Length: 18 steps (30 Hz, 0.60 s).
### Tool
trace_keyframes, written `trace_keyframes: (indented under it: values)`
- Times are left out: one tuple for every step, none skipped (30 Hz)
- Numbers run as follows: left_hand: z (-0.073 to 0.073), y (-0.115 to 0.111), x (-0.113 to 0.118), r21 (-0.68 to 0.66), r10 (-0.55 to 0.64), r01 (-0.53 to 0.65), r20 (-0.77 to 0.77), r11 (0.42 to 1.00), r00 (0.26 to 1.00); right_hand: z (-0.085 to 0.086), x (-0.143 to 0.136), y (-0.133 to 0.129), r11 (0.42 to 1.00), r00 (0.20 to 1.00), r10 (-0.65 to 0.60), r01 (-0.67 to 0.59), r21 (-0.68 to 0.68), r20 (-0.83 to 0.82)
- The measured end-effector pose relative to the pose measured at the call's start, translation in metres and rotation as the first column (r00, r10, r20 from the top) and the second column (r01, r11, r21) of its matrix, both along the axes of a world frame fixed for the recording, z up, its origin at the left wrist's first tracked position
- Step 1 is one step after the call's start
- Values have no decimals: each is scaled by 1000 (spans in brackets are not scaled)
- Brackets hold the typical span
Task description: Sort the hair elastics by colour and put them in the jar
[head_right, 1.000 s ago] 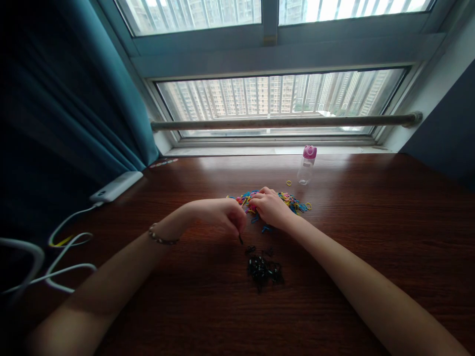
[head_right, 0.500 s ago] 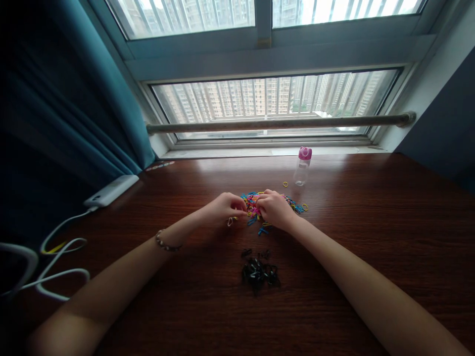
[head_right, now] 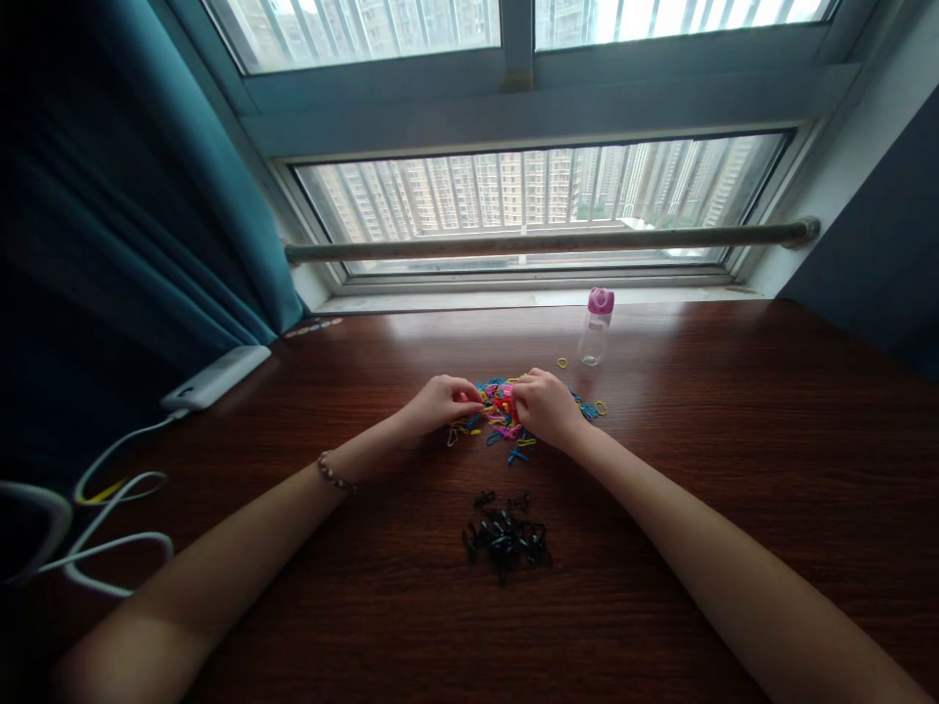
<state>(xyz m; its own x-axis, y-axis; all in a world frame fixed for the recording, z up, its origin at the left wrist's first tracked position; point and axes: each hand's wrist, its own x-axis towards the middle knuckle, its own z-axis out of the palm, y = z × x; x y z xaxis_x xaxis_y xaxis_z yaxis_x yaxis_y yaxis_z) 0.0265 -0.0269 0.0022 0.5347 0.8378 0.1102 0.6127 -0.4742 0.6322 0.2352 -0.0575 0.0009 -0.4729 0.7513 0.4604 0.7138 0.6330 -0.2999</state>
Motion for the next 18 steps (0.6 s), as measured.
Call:
trace_keyframes:
  values:
    - [0,1,-1,-44,13,-12,26,999,1000,0,0,0,1000,1000,1,-1,0,-25]
    - [0,2,-1,-93,24,-18,56,995,998,-1,0,0,1000,999,2,-2,-1,-48]
    - [0,3,-2,-146,35,-21,91,989,995,-1,-1,0,1000,998,6,-6,-4,-69]
    - [1,4,-2,-198,49,-23,126,980,991,-2,-1,0,1000,996,10,-11,-8,-84]
    - [1,4,-3,-245,64,-23,161,969,985,-3,-2,0,1000,996,13,-14,-12,-92]
    - [2,5,-3,-282,83,-26,193,959,978,-3,-2,0,1000,996,13,-14,-16,-93]
    - [3,5,-3,-310,105,-33,219,950,970,-4,-3,0,1000,996,9,-11,-20,-85]
    - [4,5,-3,-329,130,-47,237,943,963,-4,-3,0,1000,997,1,-3,-23,-72]
    - [6,6,-4,-337,156,-66,249,939,956,-4,-3,0,1000,999,-6,5,-24,-53]
    - [7,6,-4,-334,184,-91,261,938,948,-4,-3,-1,1000,999,-13,12,-21,-32]
    - [9,6,-4,-326,215,-119,275,938,937,-3,-4,-2,1000,1000,-11,11,-12,-7]
    - [11,6,-4,-319,246,-148,292,936,924,-2,-4,-3,1000,1000,4,-4,-1,22]
    - [14,6,-4,-315,272,-171,310,933,911,-1,-5,-5,1000,998,28,-29,12,54]
    - [16,5,-4,-314,292,-188,327,931,899,0,-5,-6,998,994,59,-61,21,89]
    - [18,5,-4,-314,307,-200,341,928,889,0,-6,-7,995,988,92,-95,24,125]
    - [20,4,-4,-312,316,-208,348,927,883,0,-6,-7,992,980,120,-125,20,157]
    - [22,3,-4,-308,319,-214,350,927,881,0,-6,-7,990,974,140,-144,10,180]
    - [24,2,-4,-301,319,-217,347,929,882,0,-6,-7,989,971,147,-150,-2,189]
